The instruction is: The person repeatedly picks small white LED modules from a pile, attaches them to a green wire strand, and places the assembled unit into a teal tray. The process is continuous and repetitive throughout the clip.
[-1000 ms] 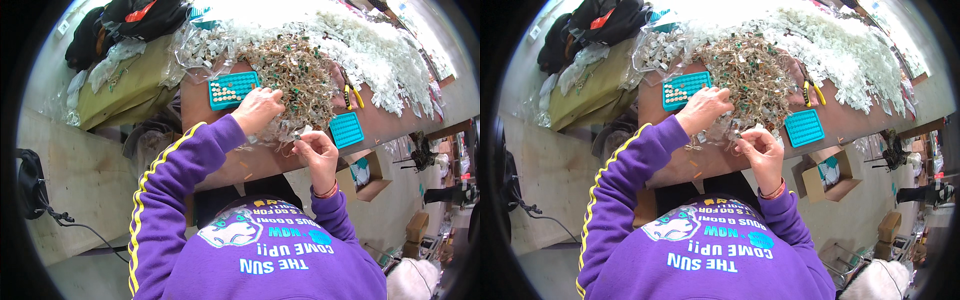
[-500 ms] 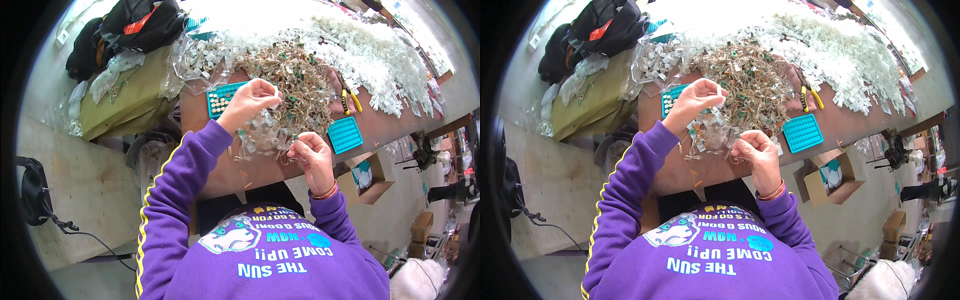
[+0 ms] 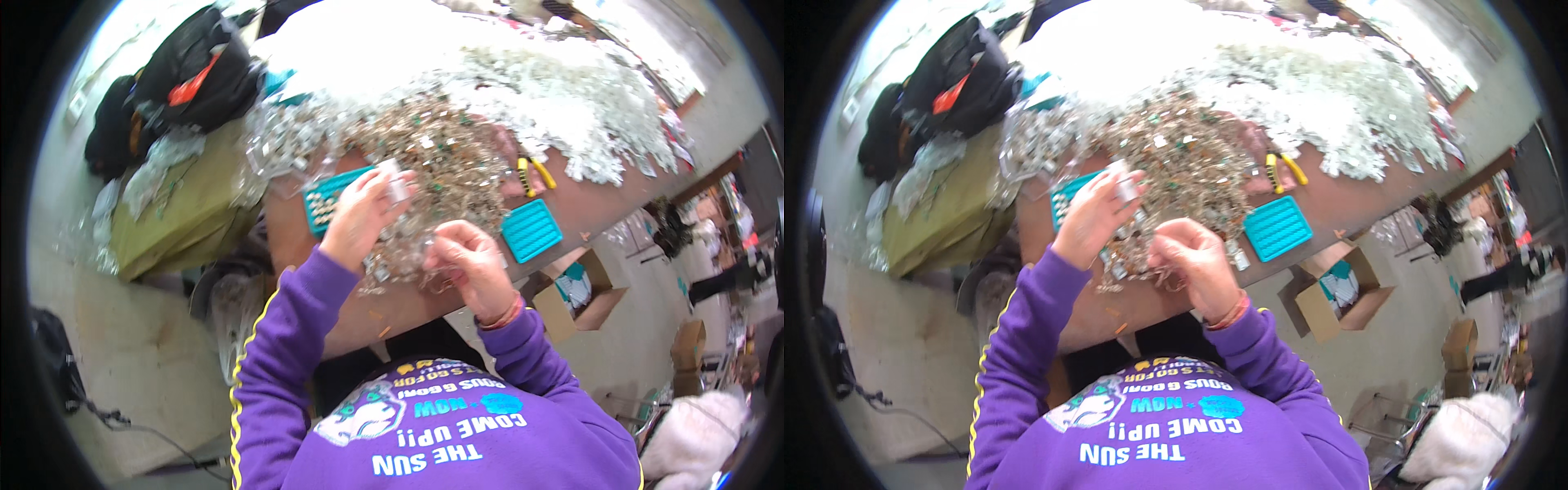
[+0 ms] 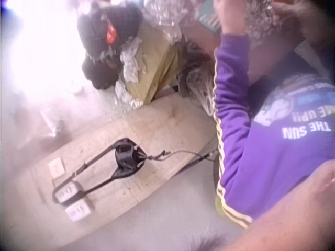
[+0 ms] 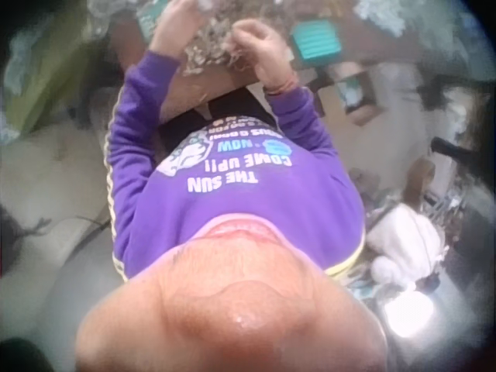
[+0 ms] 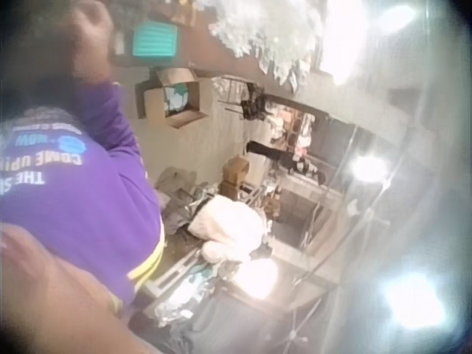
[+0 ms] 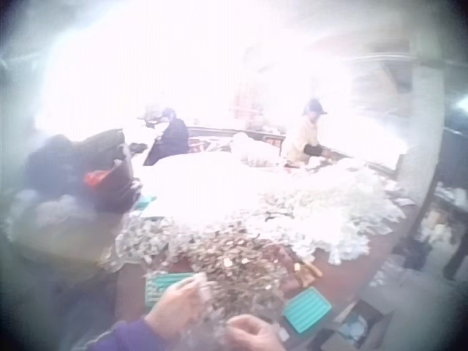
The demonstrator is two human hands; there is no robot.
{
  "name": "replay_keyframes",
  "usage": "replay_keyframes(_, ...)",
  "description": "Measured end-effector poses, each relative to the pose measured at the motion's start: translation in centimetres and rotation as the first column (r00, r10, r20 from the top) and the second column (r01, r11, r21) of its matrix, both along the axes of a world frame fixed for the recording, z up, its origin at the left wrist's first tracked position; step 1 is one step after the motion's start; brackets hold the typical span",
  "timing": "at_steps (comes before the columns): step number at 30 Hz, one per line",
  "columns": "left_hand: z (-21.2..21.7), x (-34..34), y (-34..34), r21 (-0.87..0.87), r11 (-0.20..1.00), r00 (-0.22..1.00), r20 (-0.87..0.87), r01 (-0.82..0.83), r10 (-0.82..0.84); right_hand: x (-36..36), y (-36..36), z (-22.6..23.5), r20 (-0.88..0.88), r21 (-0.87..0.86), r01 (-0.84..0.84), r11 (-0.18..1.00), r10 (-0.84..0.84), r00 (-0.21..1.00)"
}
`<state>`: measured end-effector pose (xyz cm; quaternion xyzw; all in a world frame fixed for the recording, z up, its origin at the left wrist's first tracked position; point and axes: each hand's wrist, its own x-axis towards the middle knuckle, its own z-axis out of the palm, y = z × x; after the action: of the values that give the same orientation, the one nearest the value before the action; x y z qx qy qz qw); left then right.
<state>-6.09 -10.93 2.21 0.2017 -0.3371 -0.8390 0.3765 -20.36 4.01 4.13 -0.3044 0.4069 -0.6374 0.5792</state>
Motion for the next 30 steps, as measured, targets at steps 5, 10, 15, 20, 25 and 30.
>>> replay_keyframes(5,0.1,2.5,3.5,-0.016,0.996,0.992,-0.099,-0.084,0.082,0.1,-0.5,0.6,-0.143,-0.061,-0.085,0.995,0.075,0.987)
replay_keyframes(10,-0.1,5.0,7.9,-0.052,0.996,0.990,-0.123,-0.079,0.072,2.2,-1.1,0.5,0.187,-0.067,-0.279,0.958,0.287,0.939)
replay_keyframes(15,-0.9,5.5,9.9,0.039,0.980,0.979,-0.053,-0.197,0.199,3.7,-1.9,0.8,0.139,-0.110,-0.374,0.921,0.387,0.911)
replay_keyframes(20,-0.6,6.1,9.8,-0.166,0.968,0.971,0.117,-0.186,0.207,3.9,-2.8,1.4,0.115,-0.067,-0.372,0.926,0.378,0.919)
replay_keyframes(25,-1.5,5.6,7.9,-0.170,0.889,0.905,-0.052,-0.425,0.423,4.1,-3.8,0.7,0.076,-0.012,-0.301,0.954,0.301,0.951)
replay_keyframes(30,-3.2,5.7,6.7,-0.255,0.879,0.914,-0.140,-0.404,0.380,3.9,-5.3,-0.2,0.095,0.142,-0.322,0.936,0.311,0.946)
